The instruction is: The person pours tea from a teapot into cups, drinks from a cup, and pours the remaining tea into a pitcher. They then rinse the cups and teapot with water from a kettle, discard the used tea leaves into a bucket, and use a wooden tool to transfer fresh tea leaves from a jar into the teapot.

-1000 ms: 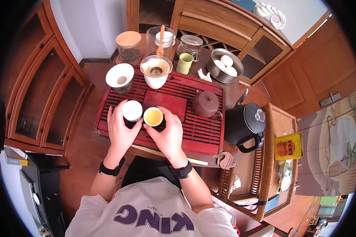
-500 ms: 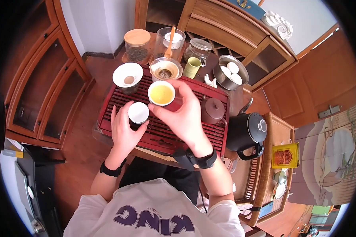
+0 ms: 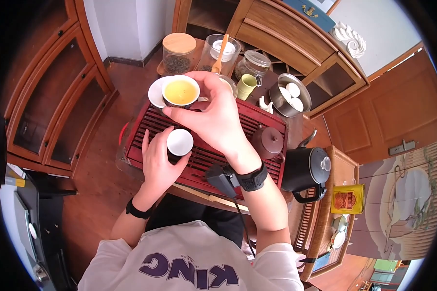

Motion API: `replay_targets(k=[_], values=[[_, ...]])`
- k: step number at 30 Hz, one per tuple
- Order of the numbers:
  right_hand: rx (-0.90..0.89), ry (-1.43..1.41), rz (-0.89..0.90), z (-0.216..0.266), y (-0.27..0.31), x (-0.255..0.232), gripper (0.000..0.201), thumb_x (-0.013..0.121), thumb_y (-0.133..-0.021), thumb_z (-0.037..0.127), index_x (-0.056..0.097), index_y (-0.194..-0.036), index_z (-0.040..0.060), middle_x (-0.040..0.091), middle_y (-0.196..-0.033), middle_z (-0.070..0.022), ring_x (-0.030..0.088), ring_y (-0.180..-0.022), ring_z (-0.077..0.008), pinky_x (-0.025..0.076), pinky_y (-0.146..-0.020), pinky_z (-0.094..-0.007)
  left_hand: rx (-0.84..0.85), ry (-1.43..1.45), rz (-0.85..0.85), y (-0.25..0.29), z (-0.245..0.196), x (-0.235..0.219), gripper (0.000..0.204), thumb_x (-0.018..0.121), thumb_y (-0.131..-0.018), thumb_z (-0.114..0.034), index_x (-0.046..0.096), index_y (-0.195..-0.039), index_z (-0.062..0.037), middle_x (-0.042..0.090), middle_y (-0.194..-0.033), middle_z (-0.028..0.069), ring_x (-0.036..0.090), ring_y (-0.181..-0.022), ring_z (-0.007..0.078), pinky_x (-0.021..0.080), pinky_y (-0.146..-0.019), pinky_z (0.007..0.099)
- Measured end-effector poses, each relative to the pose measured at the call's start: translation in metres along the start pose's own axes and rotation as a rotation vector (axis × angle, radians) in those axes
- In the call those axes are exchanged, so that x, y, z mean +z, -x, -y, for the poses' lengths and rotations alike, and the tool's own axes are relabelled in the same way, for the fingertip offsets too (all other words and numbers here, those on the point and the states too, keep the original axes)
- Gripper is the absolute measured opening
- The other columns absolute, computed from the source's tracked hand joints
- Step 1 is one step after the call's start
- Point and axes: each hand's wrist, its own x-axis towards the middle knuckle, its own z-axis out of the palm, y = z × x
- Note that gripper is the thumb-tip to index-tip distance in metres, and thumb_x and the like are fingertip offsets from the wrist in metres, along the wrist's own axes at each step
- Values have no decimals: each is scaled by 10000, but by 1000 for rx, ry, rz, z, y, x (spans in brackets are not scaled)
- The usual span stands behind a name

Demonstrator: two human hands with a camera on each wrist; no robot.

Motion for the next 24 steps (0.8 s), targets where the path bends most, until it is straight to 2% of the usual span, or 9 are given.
replay_targets(k=[3,6,7,9,11,14,16,20,24], values=[[51,-73,36,1,-5,1,549,841,-769,35,565,-1240,-22,683,-1140,-85,654,-1097,-156,579,-888,-287,-20,14,20,0,-1,-1,713,858,-700,-159,518,-1316,-40,658,-1117,130,643,-1037,309,308,-1153,594],[70,-67,-41,1,-9,-8,530,844,-770,38,574,-1222,-20,683,-1142,-80,655,-1083,-149,549,-938,-301,-19,19,15,0,0,-2,711,858,-701,-159,520,-1315,-43,655,-1107,130,643,-1028,308,308,-1154,591],[29,29,-56,0,-12,-14,524,850,-766,44,578,-1210,-24,685,-1140,-83,657,-1071,-147,530,-955,-304,-12,14,12,0,0,-1,714,859,-699,-160,520,-1316,-42,653,-1099,129,644,-1022,304,308,-1155,590],[40,31,-70,1,-17,-28,519,853,-765,50,581,-1201,-30,696,-1124,-87,661,-1058,-149,528,-948,-298,-8,13,10,1,1,-1,717,860,-698,-162,520,-1318,-41,652,-1092,127,644,-1015,300,309,-1155,588],[35,101,-90,2,-23,-41,513,848,-769,46,579,-1199,-32,707,-1102,-93,672,-1025,-149,542,-926,-299,0,4,9,2,2,0,727,862,-695,-159,518,-1323,-36,649,-1079,122,645,-1005,291,311,-1154,590],[150,75,-127,-1,-27,-57,553,848,-762,40,561,-1229,-35,708,-1097,-107,692,-976,-156,571,-869,-294,6,5,1,2,2,1,737,863,-688,-154,517,-1327,-33,649,-1078,124,646,-1002,288,310,-1155,592],[183,251,-131,-9,-27,-65,535,797,-803,-10,546,-1275,-23,701,-1127,-90,681,-1013,-146,572,-839,-267,3,11,5,2,1,0,739,863,-685,-152,517,-1328,-34,649,-1077,126,645,-1001,289,309,-1156,593],[137,261,-126,-36,-28,-80,588,848,-745,38,555,-1250,-35,704,-1119,-116,677,-1040,-175,564,-884,-302,8,13,11,2,2,0,748,865,-678,-151,516,-1330,-35,648,-1079,129,644,-1004,291,306,-1159,595],[25,429,-127,-45,-28,-85,582,850,-730,45,581,-1241,-19,705,-1131,-110,674,-1063,-188,537,-934,-318,16,7,5,2,2,1,754,865,-679,-152,514,-1335,-35,647,-1083,128,642,-1010,290,306,-1160,594]])
